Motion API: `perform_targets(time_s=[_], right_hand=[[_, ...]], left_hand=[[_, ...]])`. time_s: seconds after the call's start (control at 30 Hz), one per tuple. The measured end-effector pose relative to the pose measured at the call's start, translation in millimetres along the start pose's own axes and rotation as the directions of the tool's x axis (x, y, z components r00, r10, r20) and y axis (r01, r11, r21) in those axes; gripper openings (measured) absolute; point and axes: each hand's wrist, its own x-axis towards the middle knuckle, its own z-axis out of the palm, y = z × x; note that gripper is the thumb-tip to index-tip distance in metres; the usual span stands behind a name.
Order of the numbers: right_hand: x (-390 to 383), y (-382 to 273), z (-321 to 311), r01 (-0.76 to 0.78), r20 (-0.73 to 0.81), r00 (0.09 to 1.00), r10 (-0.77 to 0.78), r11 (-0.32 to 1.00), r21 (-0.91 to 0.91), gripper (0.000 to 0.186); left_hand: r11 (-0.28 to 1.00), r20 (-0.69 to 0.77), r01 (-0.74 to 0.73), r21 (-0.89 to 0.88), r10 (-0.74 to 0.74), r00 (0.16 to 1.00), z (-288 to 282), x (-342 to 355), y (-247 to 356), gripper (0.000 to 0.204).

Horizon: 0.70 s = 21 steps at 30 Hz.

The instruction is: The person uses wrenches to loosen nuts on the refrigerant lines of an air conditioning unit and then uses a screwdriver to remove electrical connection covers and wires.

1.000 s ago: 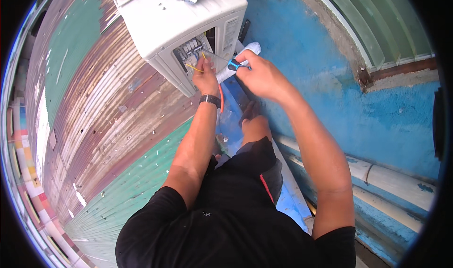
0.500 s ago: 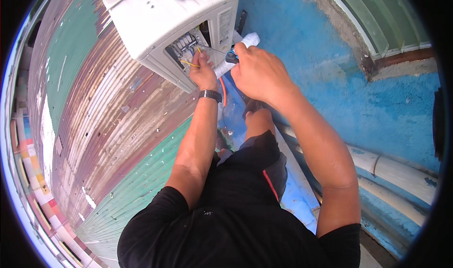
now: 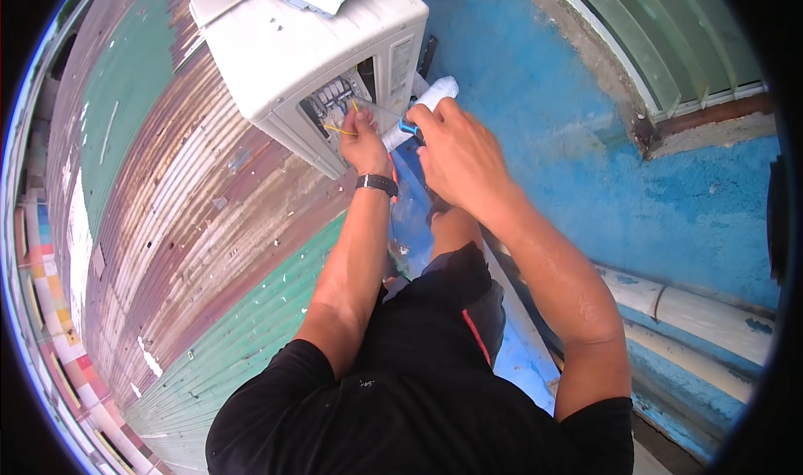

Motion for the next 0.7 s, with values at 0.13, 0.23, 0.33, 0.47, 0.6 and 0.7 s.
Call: perform_targets(time_s=[0.13,0.23,0.33,0.47,0.6,0.7], right_hand=[[0.9,-3.6,0.0,-0.172,0.118,0.978,0.173,0.985,-0.022,0.037],[-2.1,-2.4,1.7,-0.109,0.073,0.991,0.111,0.993,-0.033,0.033],[-3.8,8.7,3.5,0.037,-0.028,0.999,-0.038,0.998,-0.054,0.027],[-2.0,16.3,1.6,0.123,-0.069,0.991,-0.118,0.989,0.079,0.024],[6.0,-1.2,-1.0,-0.186,0.07,0.981,0.179,0.977,0.105,0.034],[10.8,-1.4,1.3,-0.216,0.222,0.952,0.209,0.976,0.009,0.032]], left_hand=[[1.0,-0.016,0.008,-0.007,-0.008,1.0,3.8,-1.3,-0.6,0.029],[1.0,-0.026,0.006,-0.024,-0.006,1.0,0.4,4.6,-3.6,0.029],[0.998,-0.024,0.002,-0.064,-0.004,1.0,2.2,4.6,-5.3,0.025],[0.996,-0.002,0.025,-0.088,-0.025,1.0,2.6,1.3,-4.6,0.028],[0.998,0.015,0.038,-0.041,-0.037,0.999,-2.9,7.8,-5.3,0.028],[0.996,0.032,0.017,-0.086,-0.014,0.999,-3.6,9.3,-5.0,0.029]])
